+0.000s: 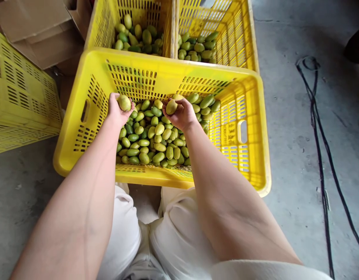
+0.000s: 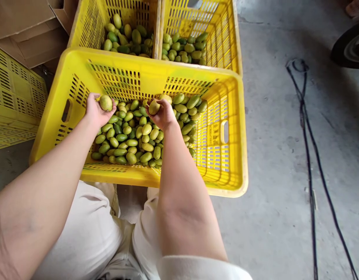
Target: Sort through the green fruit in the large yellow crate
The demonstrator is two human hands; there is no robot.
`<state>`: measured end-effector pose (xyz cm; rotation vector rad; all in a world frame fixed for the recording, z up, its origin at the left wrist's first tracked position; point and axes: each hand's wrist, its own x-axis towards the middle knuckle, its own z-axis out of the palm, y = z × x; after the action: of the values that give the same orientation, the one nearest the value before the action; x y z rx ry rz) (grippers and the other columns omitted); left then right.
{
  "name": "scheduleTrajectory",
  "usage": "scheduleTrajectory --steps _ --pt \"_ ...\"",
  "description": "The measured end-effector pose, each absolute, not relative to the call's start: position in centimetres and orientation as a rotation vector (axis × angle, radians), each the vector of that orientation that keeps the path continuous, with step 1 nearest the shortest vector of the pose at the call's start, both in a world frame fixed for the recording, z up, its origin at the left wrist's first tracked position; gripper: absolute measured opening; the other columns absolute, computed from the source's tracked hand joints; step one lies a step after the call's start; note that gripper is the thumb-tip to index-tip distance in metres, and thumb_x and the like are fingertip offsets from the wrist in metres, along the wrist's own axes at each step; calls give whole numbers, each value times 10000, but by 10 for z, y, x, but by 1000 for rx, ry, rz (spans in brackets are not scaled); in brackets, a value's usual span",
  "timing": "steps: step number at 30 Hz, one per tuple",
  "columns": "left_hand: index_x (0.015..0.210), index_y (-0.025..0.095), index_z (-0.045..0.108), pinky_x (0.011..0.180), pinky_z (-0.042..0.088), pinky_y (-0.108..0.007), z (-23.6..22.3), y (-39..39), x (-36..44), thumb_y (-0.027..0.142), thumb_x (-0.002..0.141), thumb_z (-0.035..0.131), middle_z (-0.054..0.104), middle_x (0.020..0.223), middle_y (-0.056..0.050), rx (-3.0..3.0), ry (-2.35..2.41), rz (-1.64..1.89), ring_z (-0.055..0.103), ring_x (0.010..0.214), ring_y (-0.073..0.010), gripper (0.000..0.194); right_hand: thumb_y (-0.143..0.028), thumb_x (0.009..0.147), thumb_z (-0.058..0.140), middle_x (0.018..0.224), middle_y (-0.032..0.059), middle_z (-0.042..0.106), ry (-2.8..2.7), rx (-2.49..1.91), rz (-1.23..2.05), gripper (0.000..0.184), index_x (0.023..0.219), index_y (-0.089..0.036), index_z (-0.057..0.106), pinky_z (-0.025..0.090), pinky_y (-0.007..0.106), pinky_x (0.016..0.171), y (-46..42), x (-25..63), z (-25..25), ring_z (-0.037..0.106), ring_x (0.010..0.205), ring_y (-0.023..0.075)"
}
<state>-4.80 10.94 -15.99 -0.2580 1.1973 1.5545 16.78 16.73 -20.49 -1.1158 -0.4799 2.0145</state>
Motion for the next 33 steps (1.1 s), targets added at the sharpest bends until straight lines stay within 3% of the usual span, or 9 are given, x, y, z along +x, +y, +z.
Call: scheduleTrajectory --steps 5,9,12,15,18,22,25,29,33 --pt "884 261 632 664 594 -219 -163 109 -44 188 965 707 671 778 -27 -246 1237 1585 695 742 -162 132 -176 919 694 999 38 756 -500 -1144 1983 105 993 -228 641 685 365 948 166 167 -207 759 1115 204" --pt "928 276 682 693 597 -232 -168 107 -43 144 838 865 738 889 -16 -178 1277 1581 747 878 -184 243 -195 912 786 921 -3 712 -517 -1166 1967 152 953 -235 645 673 250 795 164 166 -202 737 965 158" --pt "888 266 666 694 577 -219 -168 106 -43 113 805 897 730 873 0 -154 1346 1574 734 864 -163 290 -141 941 741 834 -19 674 -431 -1200 1978 154 897 -221 616 645 189 694 163 165 -197 687 809 118" --pt "845 249 629 645 552 -195 -166 104 -43 91 820 883 701 804 10 -174 1340 1557 704 756 -133 301 -98 938 714 798 -21 664 -393 -1211 1977 179 893 -224 595 645 188 663 164 165 -196 662 747 114" --pt "831 241 607 563 499 -152 -163 104 -43 90 871 839 668 738 20 -171 1263 1549 657 634 -91 280 -158 943 722 790 -18 661 -389 -1206 1958 158 911 -239 591 650 210 649 165 166 -198 657 735 131" --pt "857 250 622 479 442 -163 -159 105 -44 169 958 751 649 689 17 -152 1205 1543 595 544 -90 183 -231 973 605 867 20 711 -328 -1197 1958 18 967 -243 616 698 326 838 166 166 -196 737 920 188" --pt "877 259 648 497 472 -223 -154 104 -46 305 975 714 657 682 -21 -186 1184 1529 639 598 -156 127 -207 964 531 949 48 749 -327 -1170 1991 110 997 -237 631 687 398 950 165 166 -194 760 1073 224" --pt "907 254 659 522 502 -261 -150 101 -46 358 1002 583 668 695 -58 -227 1135 1519 646 634 -197 159 -169 968 600 961 50 749 -392 -1156 1994 65 959 -225 631 679 308 914 162 165 -194 760 1040 186" --pt "951 265 668 625 579 -276 -153 102 -45 325 986 646 682 724 -47 -236 1137 1545 697 712 -210 73 -135 950 725 893 -5 722 -429 -1159 2009 144 914 -233 626 671 233 782 159 165 -190 727 898 140"
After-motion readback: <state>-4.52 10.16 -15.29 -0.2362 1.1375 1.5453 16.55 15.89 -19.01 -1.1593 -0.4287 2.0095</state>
